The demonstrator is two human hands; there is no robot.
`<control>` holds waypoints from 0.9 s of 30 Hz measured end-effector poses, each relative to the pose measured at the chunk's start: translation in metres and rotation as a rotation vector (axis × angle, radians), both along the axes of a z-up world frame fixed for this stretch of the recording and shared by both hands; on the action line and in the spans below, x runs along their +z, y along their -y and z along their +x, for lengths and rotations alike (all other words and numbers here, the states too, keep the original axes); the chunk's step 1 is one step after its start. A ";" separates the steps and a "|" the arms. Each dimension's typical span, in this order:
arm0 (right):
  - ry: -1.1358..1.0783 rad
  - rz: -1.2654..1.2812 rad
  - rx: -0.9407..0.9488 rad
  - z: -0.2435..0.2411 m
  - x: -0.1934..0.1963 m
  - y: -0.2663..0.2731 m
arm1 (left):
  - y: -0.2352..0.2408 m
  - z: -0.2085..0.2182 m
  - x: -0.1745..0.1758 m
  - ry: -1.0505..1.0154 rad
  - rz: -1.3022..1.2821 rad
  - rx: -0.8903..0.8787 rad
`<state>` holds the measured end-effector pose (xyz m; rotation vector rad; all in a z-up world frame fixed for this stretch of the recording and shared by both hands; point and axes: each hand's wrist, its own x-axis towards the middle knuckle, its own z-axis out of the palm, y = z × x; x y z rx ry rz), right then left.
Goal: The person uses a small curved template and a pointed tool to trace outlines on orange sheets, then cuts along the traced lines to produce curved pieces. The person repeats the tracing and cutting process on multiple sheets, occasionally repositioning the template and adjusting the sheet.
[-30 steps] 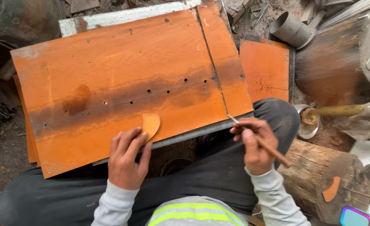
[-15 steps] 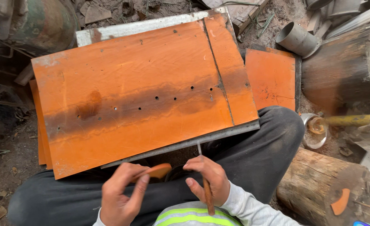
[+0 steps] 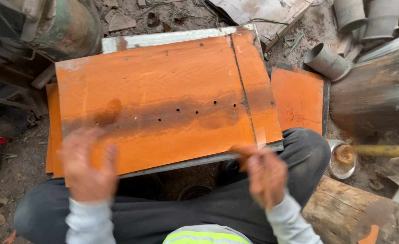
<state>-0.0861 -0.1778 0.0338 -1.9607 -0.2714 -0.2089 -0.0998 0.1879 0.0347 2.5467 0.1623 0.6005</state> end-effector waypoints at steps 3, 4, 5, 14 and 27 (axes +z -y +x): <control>-0.105 -0.145 -0.464 0.037 0.007 0.027 | -0.072 0.038 -0.027 -0.172 0.019 0.259; 0.046 -0.196 -0.399 0.047 0.007 0.030 | -0.088 0.047 -0.035 -0.316 -0.115 0.303; 0.197 -0.244 -0.331 0.057 0.005 0.033 | -0.096 0.046 -0.041 -0.336 -0.242 0.324; 0.121 -0.154 -0.433 0.072 -0.053 0.047 | -0.110 -0.015 0.026 -0.438 -1.244 0.088; 0.126 0.493 -0.242 0.072 -0.028 0.067 | -0.087 -0.252 -0.055 0.217 -1.511 0.275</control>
